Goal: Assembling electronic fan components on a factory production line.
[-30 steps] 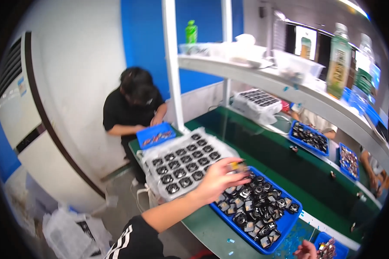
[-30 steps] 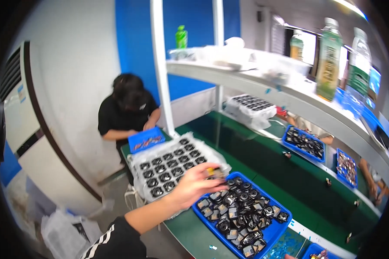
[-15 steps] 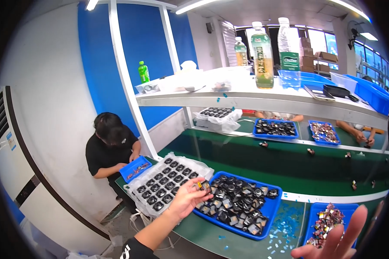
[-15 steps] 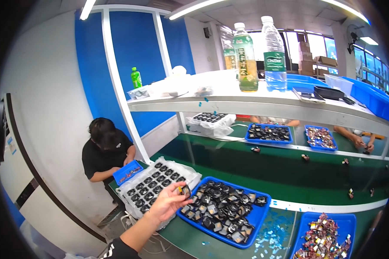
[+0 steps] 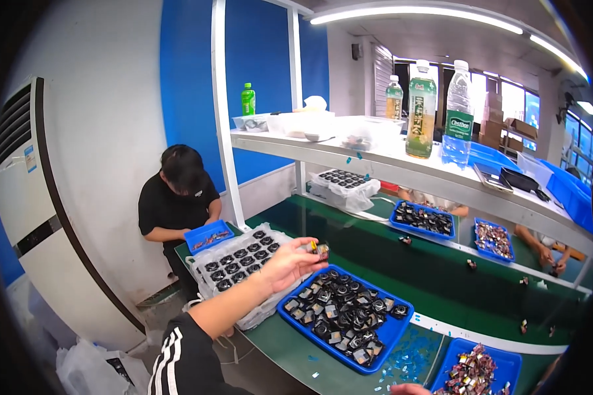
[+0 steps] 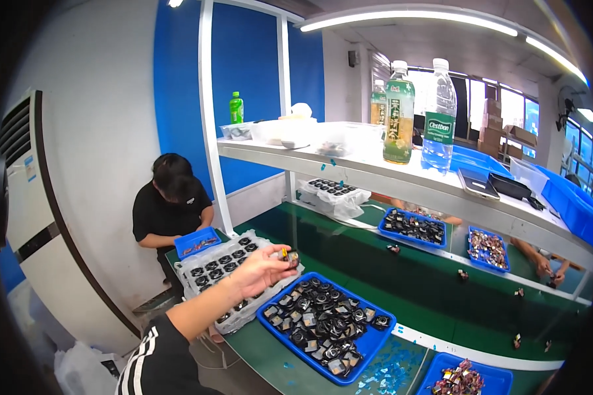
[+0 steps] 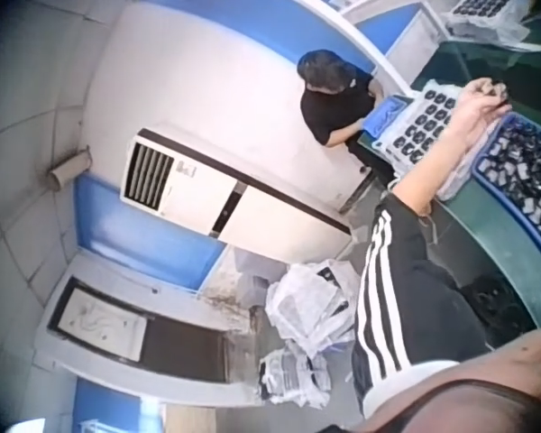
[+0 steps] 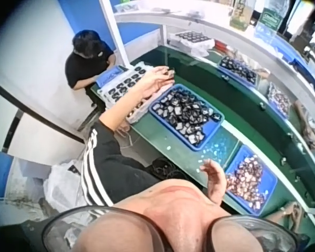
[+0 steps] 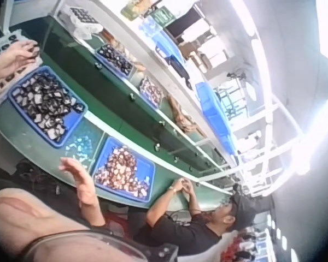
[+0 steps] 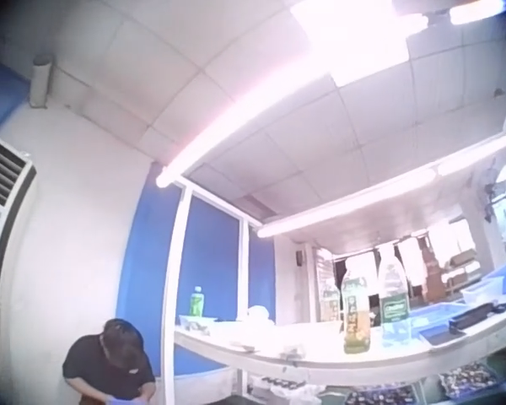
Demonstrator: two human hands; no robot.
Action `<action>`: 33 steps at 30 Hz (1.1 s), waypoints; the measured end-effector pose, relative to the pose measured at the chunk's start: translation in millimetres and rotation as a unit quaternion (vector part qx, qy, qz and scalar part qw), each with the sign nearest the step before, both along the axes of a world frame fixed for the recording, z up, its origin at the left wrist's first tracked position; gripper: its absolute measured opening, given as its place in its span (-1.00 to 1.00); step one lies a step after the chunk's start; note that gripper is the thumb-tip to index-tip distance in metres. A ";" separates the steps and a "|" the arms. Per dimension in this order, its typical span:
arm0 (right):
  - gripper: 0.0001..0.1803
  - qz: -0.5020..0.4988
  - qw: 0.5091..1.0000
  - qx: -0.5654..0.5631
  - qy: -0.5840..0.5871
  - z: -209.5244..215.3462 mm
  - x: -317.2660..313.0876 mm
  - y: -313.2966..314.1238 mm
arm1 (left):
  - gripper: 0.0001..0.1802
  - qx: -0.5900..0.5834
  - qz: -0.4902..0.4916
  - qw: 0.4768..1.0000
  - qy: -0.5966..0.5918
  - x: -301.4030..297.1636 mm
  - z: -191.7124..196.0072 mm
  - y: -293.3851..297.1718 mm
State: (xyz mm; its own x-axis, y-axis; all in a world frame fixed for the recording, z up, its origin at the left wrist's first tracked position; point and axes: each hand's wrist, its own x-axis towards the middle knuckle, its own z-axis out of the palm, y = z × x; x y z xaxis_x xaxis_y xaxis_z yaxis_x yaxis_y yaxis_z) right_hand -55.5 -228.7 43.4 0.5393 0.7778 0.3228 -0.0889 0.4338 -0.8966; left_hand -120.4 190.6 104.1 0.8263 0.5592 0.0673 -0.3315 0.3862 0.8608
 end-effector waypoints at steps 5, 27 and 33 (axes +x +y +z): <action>-0.52 -0.070 0.993 -0.099 0.015 -72.9 -12.4 -23.2 | -0.51 0.082 0.014 0.996 0.017 2.7 25.0 11.5; -0.73 -0.267 0.938 -0.190 -0.112 -71.5 -47.5 -52.5 | -0.49 0.455 -0.230 0.860 -0.020 304.7 270.4 -211.8; -0.72 -0.293 0.933 -0.191 -0.081 -116.0 -43.1 -70.2 | -0.40 0.475 -0.149 0.867 0.014 363.1 271.3 -216.1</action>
State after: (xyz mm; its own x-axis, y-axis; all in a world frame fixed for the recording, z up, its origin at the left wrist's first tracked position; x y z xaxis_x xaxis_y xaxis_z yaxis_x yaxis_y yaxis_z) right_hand -98.6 -298.8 -72.6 0.8764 0.4395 0.1970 0.2141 0.0109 -0.9768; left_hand 242.7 -25.5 375.4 0.9336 0.0240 0.3574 -0.3118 -0.4371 0.8437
